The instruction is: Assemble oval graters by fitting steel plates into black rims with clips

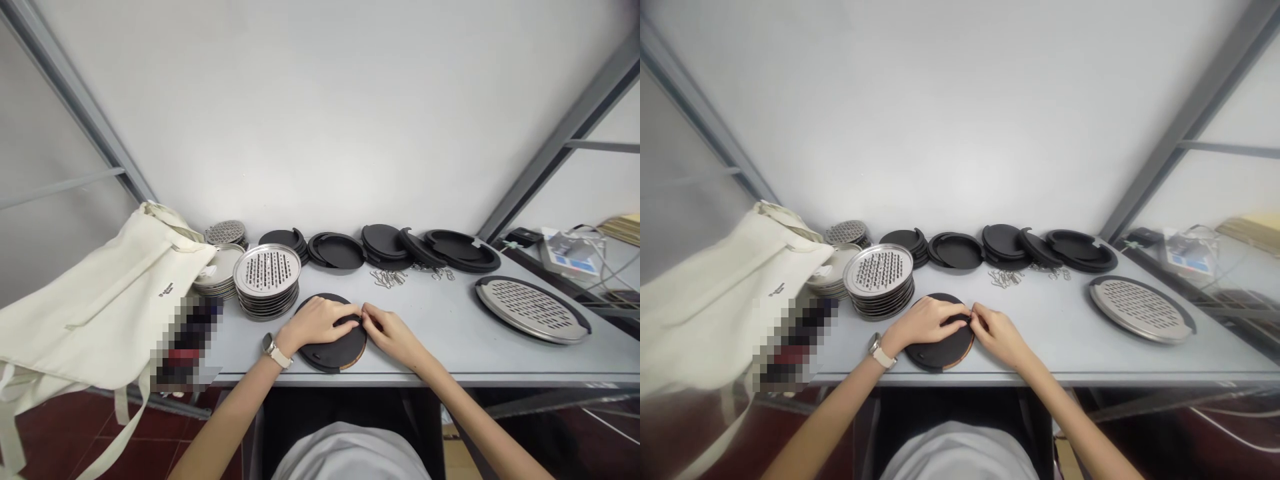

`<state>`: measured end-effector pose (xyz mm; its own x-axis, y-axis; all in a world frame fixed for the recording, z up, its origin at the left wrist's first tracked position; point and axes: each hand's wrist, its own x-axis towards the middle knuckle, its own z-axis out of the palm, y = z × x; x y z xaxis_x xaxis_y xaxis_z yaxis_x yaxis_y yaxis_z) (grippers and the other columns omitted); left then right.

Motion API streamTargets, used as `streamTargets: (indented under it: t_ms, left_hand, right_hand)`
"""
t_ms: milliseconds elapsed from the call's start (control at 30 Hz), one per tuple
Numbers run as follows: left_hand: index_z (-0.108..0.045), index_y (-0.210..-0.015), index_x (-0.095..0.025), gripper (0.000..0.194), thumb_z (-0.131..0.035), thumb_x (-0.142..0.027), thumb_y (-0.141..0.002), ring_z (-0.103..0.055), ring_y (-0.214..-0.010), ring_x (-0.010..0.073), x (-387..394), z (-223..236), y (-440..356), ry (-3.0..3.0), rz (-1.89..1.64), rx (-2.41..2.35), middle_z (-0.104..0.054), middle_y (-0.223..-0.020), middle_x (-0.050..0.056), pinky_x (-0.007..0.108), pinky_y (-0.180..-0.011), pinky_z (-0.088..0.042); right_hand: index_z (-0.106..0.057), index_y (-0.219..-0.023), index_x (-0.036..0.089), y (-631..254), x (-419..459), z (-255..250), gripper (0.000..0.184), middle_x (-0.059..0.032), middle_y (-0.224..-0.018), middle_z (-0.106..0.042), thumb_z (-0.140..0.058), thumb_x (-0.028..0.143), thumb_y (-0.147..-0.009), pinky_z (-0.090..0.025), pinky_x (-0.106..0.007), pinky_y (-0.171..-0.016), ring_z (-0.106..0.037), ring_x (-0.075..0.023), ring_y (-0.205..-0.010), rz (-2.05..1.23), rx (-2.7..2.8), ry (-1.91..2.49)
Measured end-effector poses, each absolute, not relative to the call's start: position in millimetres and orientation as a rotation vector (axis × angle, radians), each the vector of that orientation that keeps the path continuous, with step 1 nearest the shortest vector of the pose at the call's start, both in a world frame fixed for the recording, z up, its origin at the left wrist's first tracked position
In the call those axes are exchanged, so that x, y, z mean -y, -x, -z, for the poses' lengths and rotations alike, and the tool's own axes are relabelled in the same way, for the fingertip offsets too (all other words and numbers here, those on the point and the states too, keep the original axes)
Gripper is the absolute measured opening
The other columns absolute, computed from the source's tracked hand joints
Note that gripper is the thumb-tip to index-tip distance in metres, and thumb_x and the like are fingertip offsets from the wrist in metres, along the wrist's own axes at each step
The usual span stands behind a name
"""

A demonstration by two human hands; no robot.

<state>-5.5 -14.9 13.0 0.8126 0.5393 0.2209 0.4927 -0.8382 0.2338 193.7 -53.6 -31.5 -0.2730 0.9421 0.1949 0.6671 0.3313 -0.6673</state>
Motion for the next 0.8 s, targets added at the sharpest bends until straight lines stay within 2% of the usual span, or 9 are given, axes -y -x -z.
streamTargets:
  t_ms: [133, 400, 533, 600, 700, 800]
  left_hand:
    - [-0.058, -0.109, -0.025, 0.022, -0.045, -0.036, -0.095, -0.066, -0.081, 0.0174, 14.1, -12.3, 5.2, -2.819, -0.416, -0.812, -0.070, -0.093, 0.000, 0.025, -0.070, -0.041]
    - [-0.059, -0.112, -0.026, 0.024, -0.044, -0.035, -0.096, -0.066, -0.084, 0.0174, 11.9, -9.9, 5.5, -2.795, -0.429, -0.763, -0.070, -0.099, 0.000, 0.025, -0.074, -0.042]
    - [-0.059, -0.113, -0.026, 0.025, -0.044, -0.035, -0.096, -0.066, -0.086, 0.0179, 12.0, -9.8, 5.2, -2.784, -0.443, -0.765, -0.070, -0.100, 0.000, 0.025, -0.076, -0.043]
    - [-0.060, -0.113, -0.026, 0.024, -0.045, -0.034, -0.096, -0.066, -0.088, 0.0181, 12.1, -9.9, 5.2, -2.780, -0.449, -0.764, -0.070, -0.101, 0.000, 0.025, -0.077, -0.043]
    - [-0.060, -0.113, -0.026, 0.024, -0.045, -0.034, -0.096, -0.066, -0.090, 0.0179, 12.0, -9.8, 5.3, -2.769, -0.456, -0.755, -0.070, -0.104, 0.000, 0.025, -0.078, -0.042]
    - [-0.060, -0.113, -0.026, 0.024, -0.045, -0.034, -0.096, -0.066, -0.089, 0.0173, 11.9, -10.2, 5.5, -2.762, -0.454, -0.756, -0.069, -0.104, -0.001, 0.025, -0.076, -0.042]
  right_hand:
    - [-0.039, -0.073, 0.022, -193.5, 54.0, 30.8, 0.024, 0.0050, -0.061, -0.044, -0.033, 0.029, -0.096, -0.032, -0.024, -0.056, -0.044, -0.0134, -0.055, -0.644, 2.032, 1.401]
    - [-0.041, -0.072, 0.021, -195.1, 55.9, 26.6, 0.028, 0.0043, -0.062, -0.044, -0.034, 0.032, -0.098, -0.034, -0.025, -0.057, -0.043, -0.0131, -0.058, -0.705, 1.985, 1.344]
    - [-0.050, -0.091, 0.021, -199.3, 53.5, 27.4, 0.019, 0.0020, -0.071, -0.051, -0.041, 0.036, -0.096, -0.040, -0.026, -0.063, -0.049, -0.0144, -0.065, -0.790, 1.822, 1.266]
    - [-0.052, -0.102, 0.020, -202.0, 52.6, 27.6, 0.020, -0.0005, -0.079, -0.056, -0.044, 0.037, -0.095, -0.042, -0.027, -0.070, -0.053, -0.0160, -0.074, -0.853, 1.786, 1.211]
    - [-0.054, -0.108, 0.020, -205.2, 52.7, 26.9, 0.025, -0.0019, -0.081, -0.057, -0.046, 0.039, -0.095, -0.043, -0.029, -0.075, -0.054, -0.0172, -0.078, -0.970, 1.775, 1.161]
    - [-0.057, -0.108, 0.019, -206.6, 53.1, 24.8, 0.027, -0.0020, -0.079, -0.058, -0.048, 0.041, -0.094, -0.043, -0.029, -0.073, -0.054, -0.0168, -0.075, -1.091, 1.767, 1.119]
